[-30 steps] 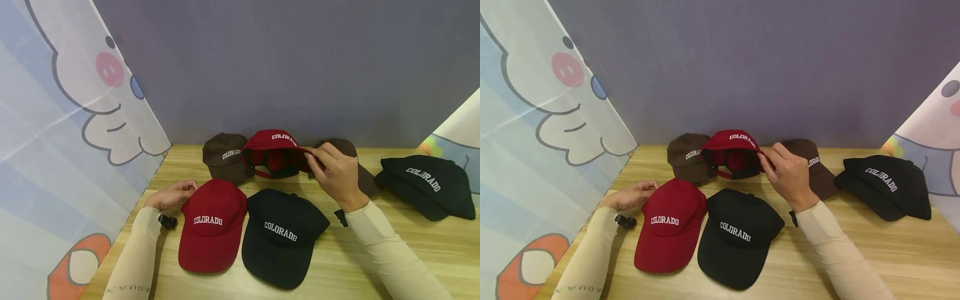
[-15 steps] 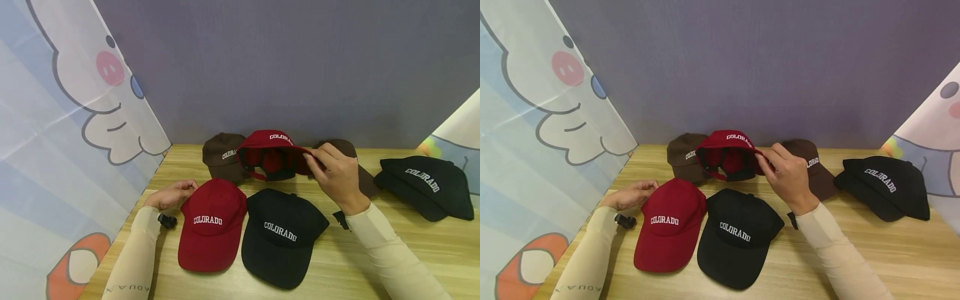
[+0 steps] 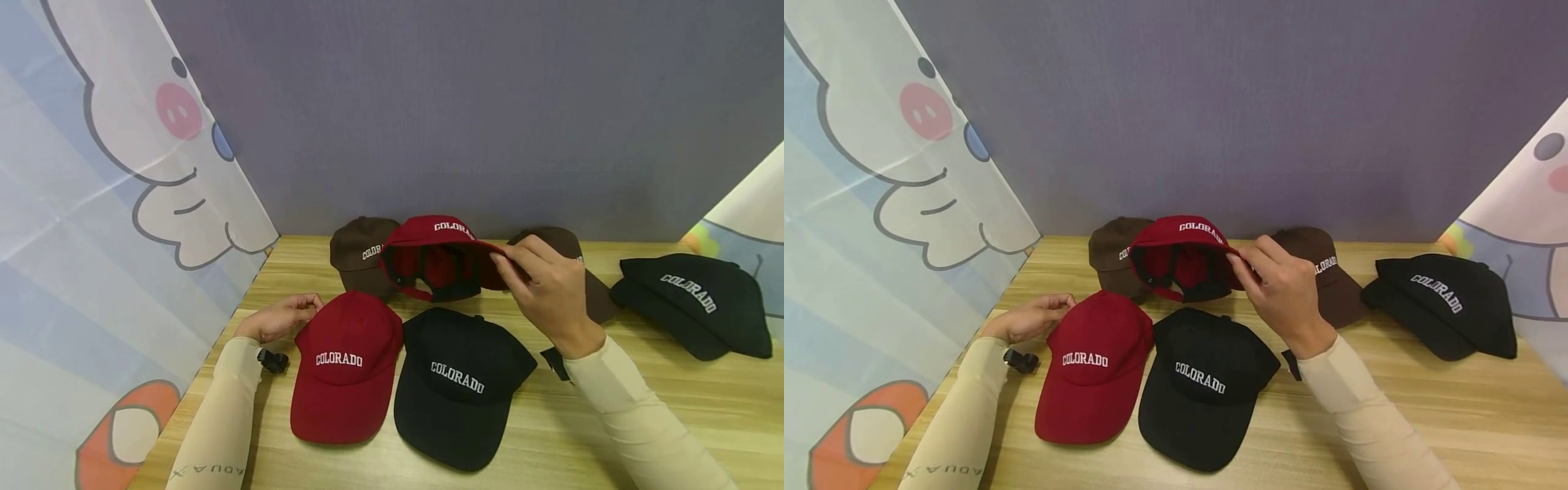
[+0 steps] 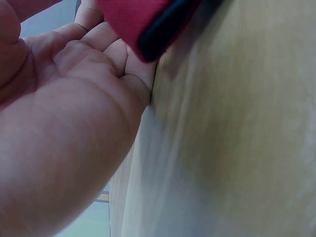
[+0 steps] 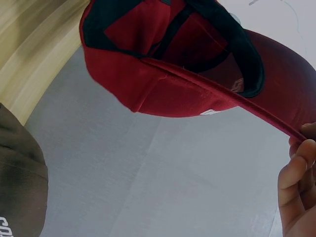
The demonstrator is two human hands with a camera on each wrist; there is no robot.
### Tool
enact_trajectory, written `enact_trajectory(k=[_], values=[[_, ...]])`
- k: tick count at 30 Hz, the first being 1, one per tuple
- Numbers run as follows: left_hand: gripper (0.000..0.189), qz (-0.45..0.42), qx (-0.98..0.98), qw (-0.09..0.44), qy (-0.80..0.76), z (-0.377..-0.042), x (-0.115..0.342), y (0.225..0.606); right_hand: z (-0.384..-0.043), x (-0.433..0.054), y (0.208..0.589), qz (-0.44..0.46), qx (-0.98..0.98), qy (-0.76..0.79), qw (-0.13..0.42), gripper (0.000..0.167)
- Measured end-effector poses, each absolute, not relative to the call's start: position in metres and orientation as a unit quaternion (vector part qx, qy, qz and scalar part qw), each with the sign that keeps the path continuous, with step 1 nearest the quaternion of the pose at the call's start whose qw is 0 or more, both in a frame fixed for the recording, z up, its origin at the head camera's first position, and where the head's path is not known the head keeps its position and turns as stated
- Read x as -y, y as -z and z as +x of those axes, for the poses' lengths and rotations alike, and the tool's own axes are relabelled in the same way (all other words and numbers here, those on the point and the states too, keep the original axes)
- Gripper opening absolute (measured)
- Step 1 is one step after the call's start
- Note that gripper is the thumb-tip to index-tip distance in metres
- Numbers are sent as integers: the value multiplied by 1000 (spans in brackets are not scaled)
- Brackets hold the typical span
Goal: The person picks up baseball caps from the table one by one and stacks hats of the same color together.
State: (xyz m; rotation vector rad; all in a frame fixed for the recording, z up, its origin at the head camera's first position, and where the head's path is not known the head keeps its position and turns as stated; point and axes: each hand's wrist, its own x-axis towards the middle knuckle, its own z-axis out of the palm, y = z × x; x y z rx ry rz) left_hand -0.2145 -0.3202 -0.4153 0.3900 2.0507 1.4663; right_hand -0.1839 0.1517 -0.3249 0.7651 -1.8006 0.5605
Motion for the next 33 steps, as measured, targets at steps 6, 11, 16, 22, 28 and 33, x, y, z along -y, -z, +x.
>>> enact_trajectory(k=[6, 11, 16, 22, 28, 33], values=[[17, 148, -769, 289, -551, -214, 320, 414, -182, -149, 323, 323, 746, -241, 530, 33], [18, 149, -766, 291, -553, -214, 320, 412, -180, -147, 320, 323, 743, -242, 534, 34], [18, 148, -767, 289, -553, -213, 319, 411, -177, -145, 318, 324, 740, -243, 538, 34], [17, 150, -769, 289, -551, -214, 320, 412, -174, -142, 319, 329, 739, -243, 536, 33], [17, 156, -762, 296, -554, -215, 322, 415, -171, -141, 319, 333, 738, -244, 533, 32], [16, 154, -762, 296, -555, -215, 322, 417, -169, -139, 318, 338, 738, -245, 529, 32]])
